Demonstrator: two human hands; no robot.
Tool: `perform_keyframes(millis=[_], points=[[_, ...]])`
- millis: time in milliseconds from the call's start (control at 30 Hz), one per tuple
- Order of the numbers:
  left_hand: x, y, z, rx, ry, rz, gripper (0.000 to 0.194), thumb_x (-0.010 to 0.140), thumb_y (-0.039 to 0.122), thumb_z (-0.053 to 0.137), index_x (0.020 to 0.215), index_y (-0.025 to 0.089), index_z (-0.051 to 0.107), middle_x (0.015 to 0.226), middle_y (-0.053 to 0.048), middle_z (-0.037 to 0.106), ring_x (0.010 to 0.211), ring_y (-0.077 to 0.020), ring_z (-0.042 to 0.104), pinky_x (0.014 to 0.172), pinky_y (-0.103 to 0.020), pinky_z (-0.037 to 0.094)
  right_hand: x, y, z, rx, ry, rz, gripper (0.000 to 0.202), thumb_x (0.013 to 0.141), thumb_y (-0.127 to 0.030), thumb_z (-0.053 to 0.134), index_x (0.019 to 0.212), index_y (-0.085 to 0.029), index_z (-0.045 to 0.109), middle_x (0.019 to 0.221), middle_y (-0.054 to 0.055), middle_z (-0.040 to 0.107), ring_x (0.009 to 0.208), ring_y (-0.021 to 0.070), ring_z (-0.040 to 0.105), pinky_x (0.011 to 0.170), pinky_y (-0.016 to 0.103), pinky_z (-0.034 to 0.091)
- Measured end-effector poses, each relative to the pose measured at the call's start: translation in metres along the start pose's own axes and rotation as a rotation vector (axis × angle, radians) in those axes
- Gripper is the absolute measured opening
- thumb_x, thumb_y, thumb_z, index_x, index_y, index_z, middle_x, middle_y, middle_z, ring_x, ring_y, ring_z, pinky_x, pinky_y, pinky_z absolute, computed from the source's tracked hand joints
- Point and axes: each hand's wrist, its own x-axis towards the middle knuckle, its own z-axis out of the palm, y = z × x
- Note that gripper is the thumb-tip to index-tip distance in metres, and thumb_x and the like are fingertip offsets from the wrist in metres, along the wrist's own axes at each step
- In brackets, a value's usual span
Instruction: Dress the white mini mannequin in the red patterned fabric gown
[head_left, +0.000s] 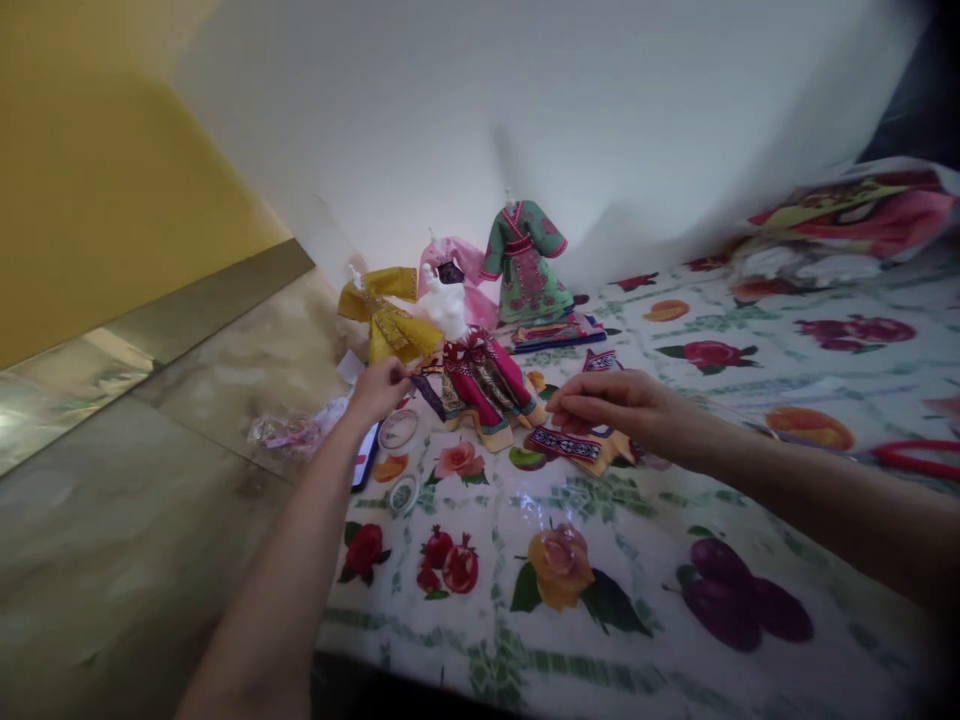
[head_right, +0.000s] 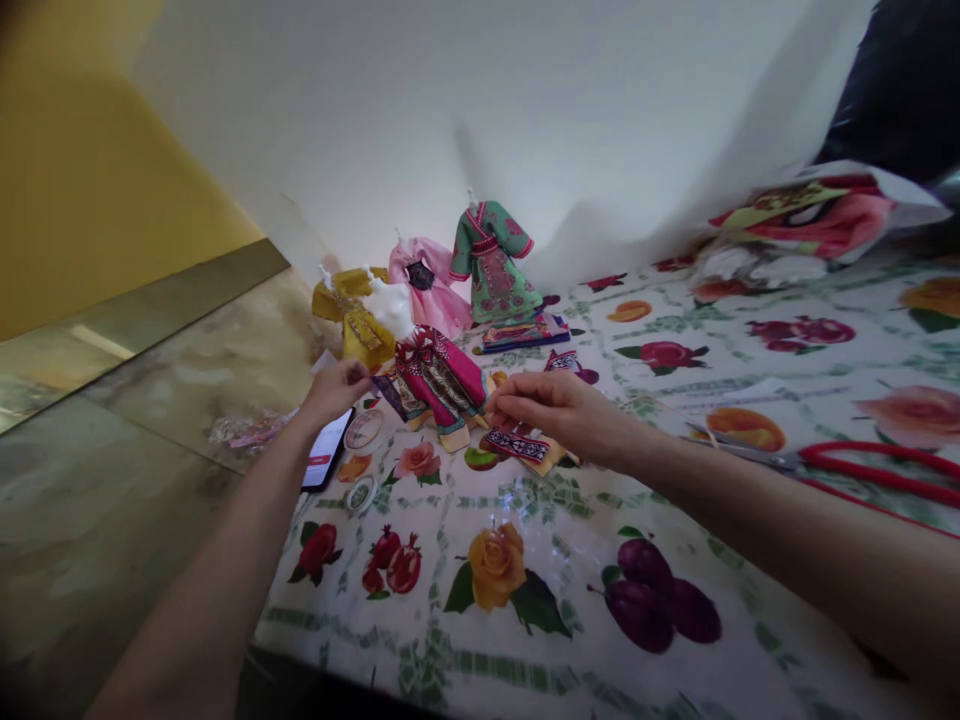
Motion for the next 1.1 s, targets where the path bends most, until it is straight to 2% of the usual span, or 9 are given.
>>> perform_keyframes(millis=[133, 233, 367, 467, 600, 767, 867, 967, 1100], points=[[-0.006, 0.000, -0.011, -0.099, 0.150, -0.044, 0.008, 0.071, 0.027, 0.057, 0.073, 0.019, 0.056, 0.068, 0.002, 0.061, 0.065, -0.0145, 0.057, 0.061, -0.024, 0.040, -0.001, -0.002, 0.001, -0.042, -0.001, -0.006, 0.035, 0.090, -0.051, 0.056, 0.092, -0.020, 0.071, 0.087, 0.003, 0.068, 0.081, 0.0165, 0.061, 0.072, 0.028, 0.046], [-0.009, 0.001, -0.014, -0.190, 0.218, -0.065, 0.009, 0.072, 0.028, 0.055, 0.075, 0.020, 0.054, 0.070, 0.002, 0.061, 0.068, -0.0144, 0.059, 0.063, -0.023, 0.043, -0.001, -0.002, 0.003, -0.056, -0.003, -0.018, 0.035, 0.090, -0.053, 0.056, 0.092, -0.021, 0.071, 0.088, 0.004, 0.068, 0.081, 0.0170, 0.061, 0.073, 0.028, 0.046], [-0.014, 0.006, -0.020, -0.318, 0.243, -0.075, 0.012, 0.072, 0.028, 0.055, 0.079, 0.020, 0.051, 0.072, 0.001, 0.061, 0.069, -0.0142, 0.061, 0.064, -0.023, 0.046, -0.004, -0.006, 0.006, -0.056, -0.010, -0.004, 0.037, 0.089, -0.054, 0.056, 0.092, -0.021, 0.071, 0.090, 0.005, 0.068, 0.083, 0.0185, 0.062, 0.074, 0.029, 0.047], [-0.029, 0.016, -0.025, -0.382, 0.221, -0.058, 0.014, 0.071, 0.029, 0.057, 0.080, 0.020, 0.052, 0.071, 0.002, 0.059, 0.065, -0.0132, 0.059, 0.060, -0.022, 0.045, -0.006, -0.010, 0.005, -0.102, -0.036, -0.009, 0.037, 0.091, -0.054, 0.054, 0.095, -0.021, 0.071, 0.092, 0.005, 0.069, 0.086, 0.0192, 0.063, 0.076, 0.030, 0.047], [-0.059, 0.040, -0.027, -0.486, 0.107, -0.008, 0.016, 0.069, 0.028, 0.061, 0.081, 0.019, 0.055, 0.069, 0.003, 0.057, 0.061, -0.0121, 0.056, 0.056, -0.022, 0.043, -0.007, -0.009, 0.007, -0.135, -0.078, -0.010, 0.038, 0.092, -0.054, 0.053, 0.100, -0.022, 0.071, 0.097, 0.005, 0.069, 0.089, 0.0203, 0.063, 0.075, 0.031, 0.047], [-0.096, 0.088, -0.021, -0.627, -0.057, 0.097, 0.013, 0.073, 0.025, 0.064, 0.082, 0.019, 0.055, 0.071, 0.003, 0.055, 0.061, -0.0107, 0.053, 0.057, -0.022, 0.043, -0.011, -0.007, 0.022, 0.051, -0.178, 0.070, 0.037, 0.090, -0.049, 0.058, 0.115, -0.022, 0.063, 0.111, 0.007, 0.066, 0.101, 0.0227, 0.063, 0.084, 0.034, 0.050], [-0.109, 0.114, -0.014, -0.660, -0.074, 0.179, 0.010, 0.076, 0.022, 0.063, 0.084, 0.020, 0.056, 0.074, 0.002, 0.057, 0.065, -0.0111, 0.055, 0.059, -0.022, 0.044, -0.016, -0.008, 0.032, 0.177, -0.217, 0.069, 0.042, 0.087, -0.048, 0.064, 0.122, -0.026, 0.059, 0.123, 0.005, 0.063, 0.112, 0.0224, 0.059, 0.094, 0.034, 0.048], [-0.114, 0.129, -0.005, -0.628, -0.051, 0.244, 0.009, 0.078, 0.018, 0.062, 0.085, 0.021, 0.056, 0.076, 0.002, 0.059, 0.067, -0.0116, 0.057, 0.059, -0.022, 0.045, -0.020, -0.010, 0.039, 0.263, -0.266, 0.071, 0.034, 0.086, -0.047, 0.066, 0.113, -0.027, 0.064, 0.121, 0.003, 0.065, 0.115, 0.0216, 0.057, 0.097, 0.031, 0.046], [-0.115, 0.137, 0.007, -0.613, 0.005, 0.271, 0.011, 0.078, 0.015, 0.061, 0.086, 0.021, 0.057, 0.073, 0.003, 0.058, 0.063, -0.0108, 0.057, 0.055, -0.021, 0.044, -0.021, -0.012, 0.041, 0.321, -0.282, 0.099, 0.022, 0.082, -0.043, 0.069, 0.092, -0.024, 0.070, 0.095, 0.002, 0.070, 0.091, 0.0180, 0.062, 0.085, 0.030, 0.049]])
